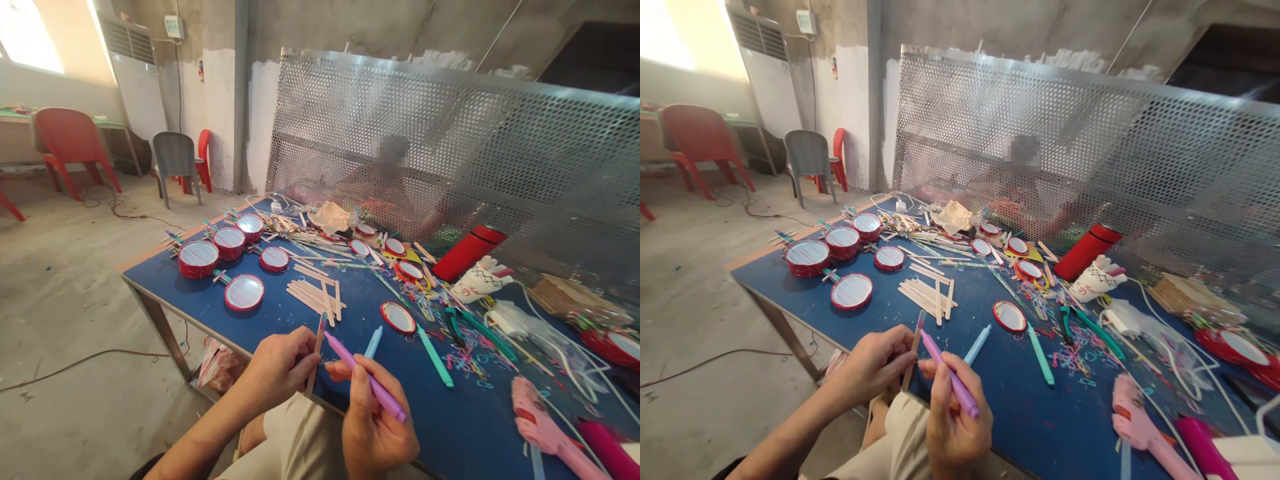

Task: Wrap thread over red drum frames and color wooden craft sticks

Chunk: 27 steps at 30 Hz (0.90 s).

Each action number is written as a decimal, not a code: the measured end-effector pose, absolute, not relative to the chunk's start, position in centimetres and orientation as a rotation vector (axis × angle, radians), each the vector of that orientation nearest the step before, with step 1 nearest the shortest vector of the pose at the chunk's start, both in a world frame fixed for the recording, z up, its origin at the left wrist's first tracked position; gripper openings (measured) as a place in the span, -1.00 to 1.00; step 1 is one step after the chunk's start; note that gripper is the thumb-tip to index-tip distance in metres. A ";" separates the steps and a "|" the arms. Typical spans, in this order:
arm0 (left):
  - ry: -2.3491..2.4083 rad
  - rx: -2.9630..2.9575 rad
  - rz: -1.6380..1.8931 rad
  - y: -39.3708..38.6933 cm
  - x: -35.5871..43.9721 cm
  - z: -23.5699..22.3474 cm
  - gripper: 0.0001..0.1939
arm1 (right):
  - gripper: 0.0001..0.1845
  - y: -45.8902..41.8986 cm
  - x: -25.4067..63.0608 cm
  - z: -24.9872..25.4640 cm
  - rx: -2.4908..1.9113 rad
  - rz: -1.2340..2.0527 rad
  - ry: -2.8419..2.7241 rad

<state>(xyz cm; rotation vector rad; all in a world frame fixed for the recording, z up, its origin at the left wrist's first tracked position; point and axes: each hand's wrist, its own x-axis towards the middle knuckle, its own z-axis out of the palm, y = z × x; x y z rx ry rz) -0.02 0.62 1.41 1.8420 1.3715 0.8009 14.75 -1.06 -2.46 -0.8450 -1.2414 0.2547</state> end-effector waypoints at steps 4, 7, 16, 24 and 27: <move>1.375 1.819 0.792 0.7 0.1 1.6 -0.87 | -0.87 -1.1 14.5 -2.6 -0.876 0.185 -1.196; 1.328 1.737 0.774 0.9 0.1 1.8 -0.86 | -0.86 -0.5 15.0 -2.1 -0.923 0.074 -1.230; 1.261 1.769 0.794 1.6 -0.2 1.3 -0.90 | -0.55 1.7 23.8 -1.8 -1.744 -0.538 -1.784; 1.250 1.821 0.746 1.9 -0.4 0.8 -0.84 | -0.56 2.5 24.8 1.0 -2.614 -0.301 -1.460; 1.279 1.827 0.757 1.7 -0.5 1.0 -0.83 | -0.58 3.2 25.2 1.2 -2.591 -0.252 -1.493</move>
